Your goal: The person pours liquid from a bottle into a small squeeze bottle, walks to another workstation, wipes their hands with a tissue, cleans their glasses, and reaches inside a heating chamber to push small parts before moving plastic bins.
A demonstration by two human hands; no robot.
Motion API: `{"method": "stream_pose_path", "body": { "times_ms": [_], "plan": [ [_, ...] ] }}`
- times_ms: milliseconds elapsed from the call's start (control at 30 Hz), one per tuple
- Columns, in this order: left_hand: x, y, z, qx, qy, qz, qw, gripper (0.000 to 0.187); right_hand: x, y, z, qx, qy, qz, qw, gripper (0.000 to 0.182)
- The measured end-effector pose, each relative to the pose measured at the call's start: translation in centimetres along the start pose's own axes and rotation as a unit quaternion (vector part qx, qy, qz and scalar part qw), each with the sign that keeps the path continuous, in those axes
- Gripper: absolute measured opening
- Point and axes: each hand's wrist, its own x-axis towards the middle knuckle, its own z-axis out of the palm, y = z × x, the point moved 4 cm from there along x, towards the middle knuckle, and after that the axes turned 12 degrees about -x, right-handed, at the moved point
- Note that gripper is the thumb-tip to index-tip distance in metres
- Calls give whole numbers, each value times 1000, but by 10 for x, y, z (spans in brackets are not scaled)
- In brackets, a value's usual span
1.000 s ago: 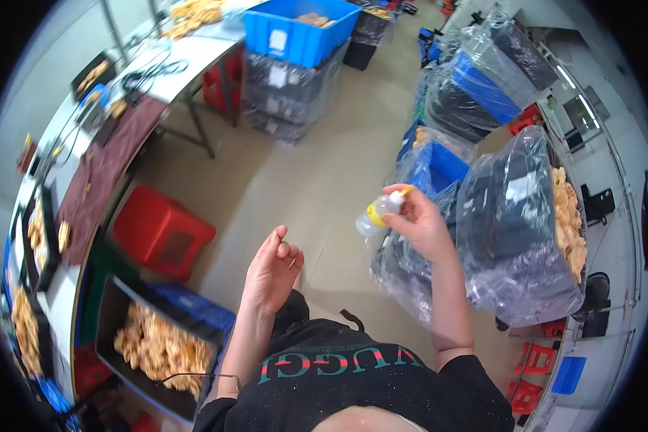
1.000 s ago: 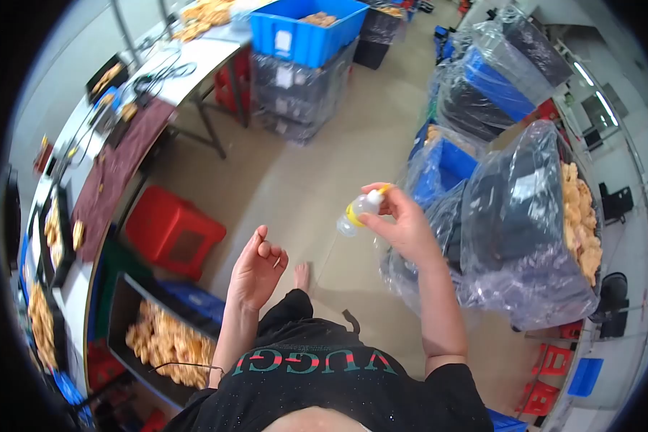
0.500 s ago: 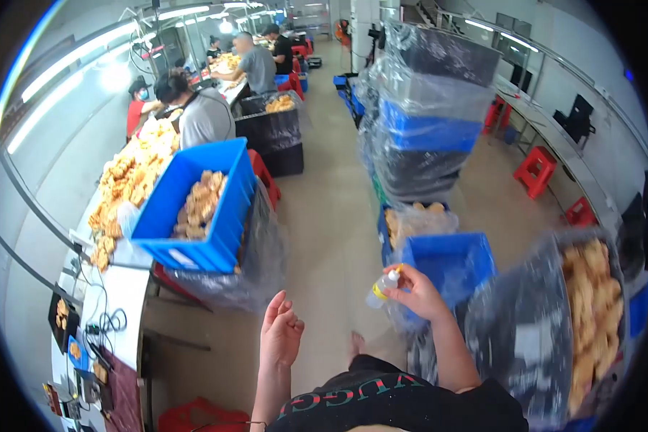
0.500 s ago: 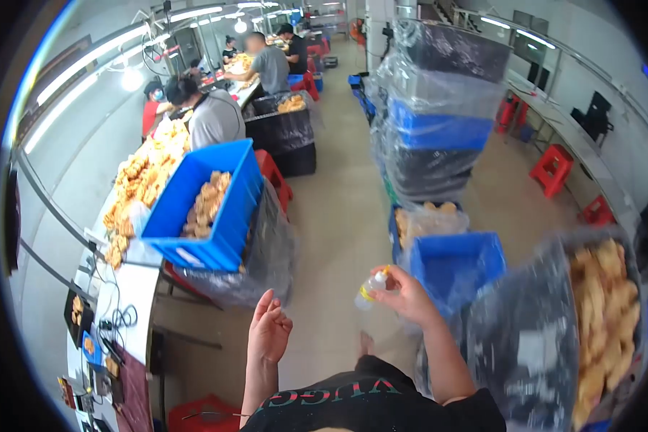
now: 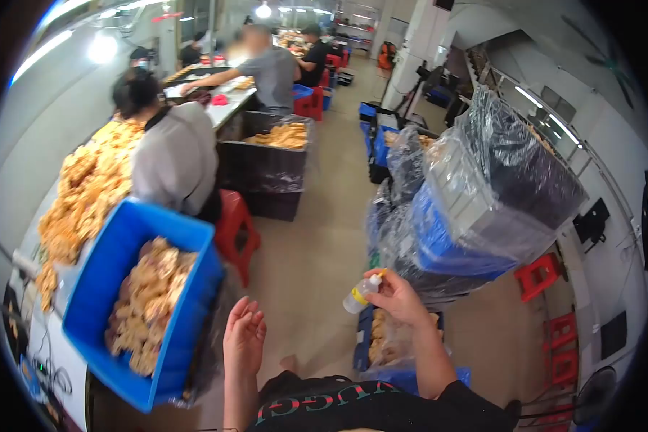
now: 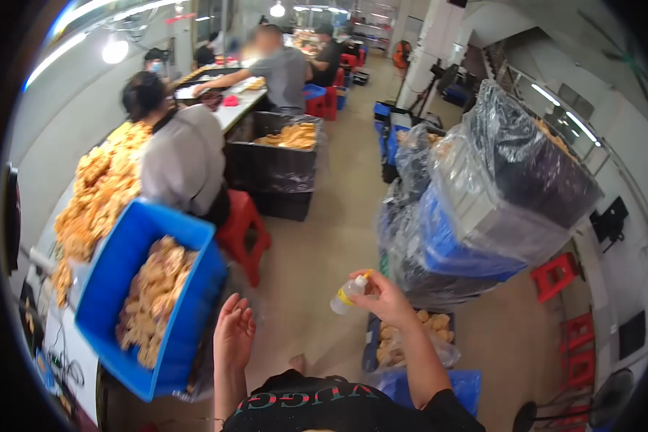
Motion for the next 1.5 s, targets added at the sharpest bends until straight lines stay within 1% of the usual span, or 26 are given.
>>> {"method": "stream_pose_path", "body": {
  "times_ms": [100,133,233,267,300,367,400,500,567,633,667,733,767,833,900,967,1000,1067,1133,1167,1200,1267,1300,1367,1400,1500],
  "plan": [
    [103,-40,68,10,-35,-66,997,37,62,-7,-64,-209,56,35,976,42],
    [138,-56,90,21,-43,-92,995,36,84,5,-88,-165,60,35,984,41],
    [250,-112,143,46,-62,-135,988,35,161,32,-150,-96,121,9,988,40],
    [286,-129,160,47,-60,-140,987,35,188,35,-172,-186,138,13,973,39],
    [314,-144,170,42,-58,-153,986,35,215,51,-186,-144,127,25,981,40],
    [385,-169,211,24,-71,-155,985,34,299,71,-225,-65,98,17,993,42],
    [408,-174,236,8,-59,-161,985,36,339,68,-238,46,64,10,997,42],
    [480,-168,292,10,-88,-74,993,37,468,40,-280,17,6,-86,996,45],
    [531,-161,309,58,-43,23,997,38,548,32,-312,-108,26,-114,987,45],
    [594,-163,315,64,-17,74,995,40,630,31,-342,-199,53,-165,964,45],
    [630,-167,322,55,-7,85,995,41,665,38,-358,-184,36,-154,970,41],
    [702,-186,346,41,7,73,996,45,721,61,-393,-52,16,-122,991,39],
    [739,-195,363,36,0,44,998,52,746,68,-414,6,13,-97,995,38],
    [811,-219,414,30,-14,17,999,54,783,84,-459,7,67,-58,996,39],
    [875,-249,473,88,-23,-9,996,56,814,93,-514,-168,117,-1,979,41],
    [946,-284,511,117,-84,-61,988,57,840,116,-566,-192,175,20,966,41],
    [980,-303,533,119,-82,-92,985,58,858,127,-586,-144,191,28,971,40],
    [1053,-338,565,118,-80,-99,985,58,880,151,-635,-56,248,63,965,40],
    [1115,-370,598,106,-87,-111,984,59,921,172,-674,-136,239,133,952,44],
    [1145,-383,614,107,-72,-112,985,59,956,177,-695,-172,225,157,946,45],
    [1176,-390,632,110,-58,-108,986,58,995,179,-712,-233,205,156,938,44],
    [1229,-396,661,106,-38,-105,988,57,1074,186,-741,-186,165,119,961,42],
    [1254,-395,674,101,-42,-82,991,57,1113,186,-761,-174,140,102,970,41],
    [1303,-388,696,73,-55,-24,995,58,1197,176,-789,-102,118,61,986,40],
    [1328,-386,701,59,-44,6,997,58,1243,171,-801,-66,106,33,992,39],
    [1413,-389,709,43,35,73,996,64,1378,177,-838,-267,78,-1,961,41]
  ]
}}
